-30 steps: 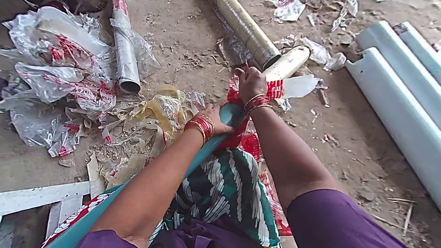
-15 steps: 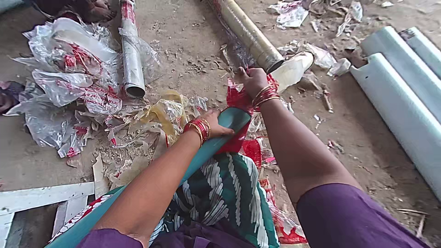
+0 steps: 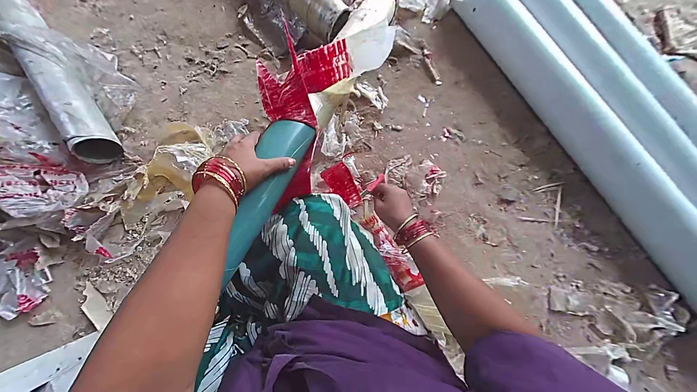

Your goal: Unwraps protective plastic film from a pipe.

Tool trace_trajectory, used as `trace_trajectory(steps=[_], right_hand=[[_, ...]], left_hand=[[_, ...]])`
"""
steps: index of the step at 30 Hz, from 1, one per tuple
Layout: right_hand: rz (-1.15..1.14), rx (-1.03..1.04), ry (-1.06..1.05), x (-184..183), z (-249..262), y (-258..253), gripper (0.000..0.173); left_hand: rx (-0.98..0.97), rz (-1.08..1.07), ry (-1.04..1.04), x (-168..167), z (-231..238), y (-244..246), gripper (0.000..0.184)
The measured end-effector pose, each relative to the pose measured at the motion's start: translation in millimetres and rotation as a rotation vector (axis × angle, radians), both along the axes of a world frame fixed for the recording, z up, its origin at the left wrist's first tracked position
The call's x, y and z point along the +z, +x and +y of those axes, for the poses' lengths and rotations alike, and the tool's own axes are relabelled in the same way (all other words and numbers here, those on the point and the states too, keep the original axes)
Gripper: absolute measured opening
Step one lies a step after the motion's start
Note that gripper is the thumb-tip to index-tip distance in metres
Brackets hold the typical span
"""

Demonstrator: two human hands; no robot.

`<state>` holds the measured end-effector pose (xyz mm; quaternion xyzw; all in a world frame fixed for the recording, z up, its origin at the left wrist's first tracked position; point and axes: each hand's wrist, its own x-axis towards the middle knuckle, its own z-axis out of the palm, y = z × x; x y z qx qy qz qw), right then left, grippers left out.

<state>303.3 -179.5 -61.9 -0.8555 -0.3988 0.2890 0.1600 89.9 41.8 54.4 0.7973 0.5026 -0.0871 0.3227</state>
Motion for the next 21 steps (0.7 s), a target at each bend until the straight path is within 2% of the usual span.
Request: trace_trajectory(steps=[4, 6, 9, 10, 13, 15, 19, 21], right_hand=[[0.019, -0.012, -0.207, -15.4, -10.3, 2.1, 0.026], [0.018, -0.029, -0.185, -23.3, -6.5, -0.4, 0.029], [-0.141, 0.023, -0.101, -38.1, 3.1, 6.9, 0.040], [-0.180, 0.061, -0.092, -44.7, 5.9, 13.0, 0.043], [-0.214, 0.191, -0.011, -57.9, 11.9, 29.1, 0.033], [-0.223, 0.294, 0.026, -53.2, 14.5, 35.1, 0.028], [-0.337, 0.590, -0.035, -53.6, 19.0, 43.3, 0.035], [-0.359, 0.674, -0.039, -53.6, 19.3, 46.0, 0.036]], left_hand=[[-0.011, 0.021, 0.011, 0.2, -2.9, 1.1, 0.084], [-0.009, 0.022, 0.015, 0.3, -3.1, 1.9, 0.084], [-0.011, 0.064, 0.030, 2.7, -6.7, 5.5, 0.087], [-0.008, 0.067, 0.034, 2.1, -8.2, 6.1, 0.088], [0.000, 0.068, 0.024, 3.4, -7.7, 5.5, 0.090], [0.006, 0.067, 0.016, 4.4, -6.3, 5.0, 0.090], [0.011, 0.068, -0.005, 4.6, -6.0, 4.4, 0.091], [0.017, 0.059, -0.006, 6.0, -7.5, 4.4, 0.091]])
